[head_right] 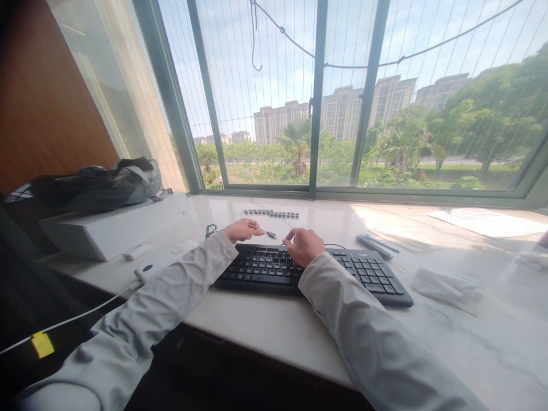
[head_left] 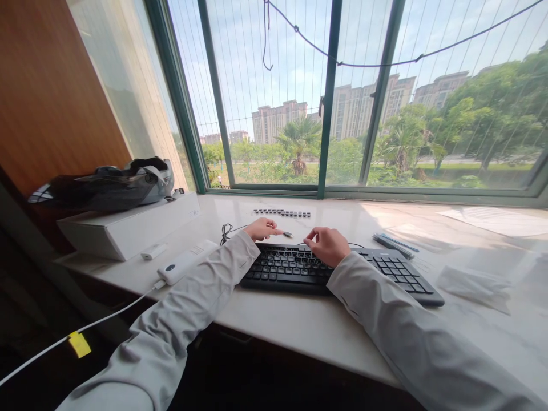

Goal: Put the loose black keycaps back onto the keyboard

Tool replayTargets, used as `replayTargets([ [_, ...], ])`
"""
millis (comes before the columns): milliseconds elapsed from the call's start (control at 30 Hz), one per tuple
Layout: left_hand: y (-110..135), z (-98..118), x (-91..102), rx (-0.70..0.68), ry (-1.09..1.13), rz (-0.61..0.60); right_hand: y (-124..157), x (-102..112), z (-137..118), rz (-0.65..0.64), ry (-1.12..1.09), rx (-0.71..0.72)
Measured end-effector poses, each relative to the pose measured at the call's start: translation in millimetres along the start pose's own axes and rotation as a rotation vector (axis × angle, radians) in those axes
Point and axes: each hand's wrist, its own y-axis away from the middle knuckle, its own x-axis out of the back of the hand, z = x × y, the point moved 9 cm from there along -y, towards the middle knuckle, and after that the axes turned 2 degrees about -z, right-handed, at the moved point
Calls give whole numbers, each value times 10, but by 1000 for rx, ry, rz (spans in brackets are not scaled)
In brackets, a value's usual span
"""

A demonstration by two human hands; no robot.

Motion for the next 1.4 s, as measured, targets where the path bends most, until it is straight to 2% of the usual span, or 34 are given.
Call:
replayTargets([
  [133,-89,-66,116,-50,-59,134,75,-61,-201,-14,10,149],
  [267,-116,-61,158,-95,-106,198,145,-225,-365,-94,60,260],
  [500,-110,-35,148,-131,-168,213,157,-199,-365,-38,97,233],
  [833,-182,-97,173,-163,-211,239,177,-259,-354,-95,158,189],
  [967,-181,-96,163,-163,-215,238,208,-224,-433,-33,167,210],
  [1133,-169,-92,161,-155,-215,243,251,-341,-560,-102,196,267],
  [1400,-159,-89,146,-145,-217,230,213,-215,-437,-76,186,212],
])
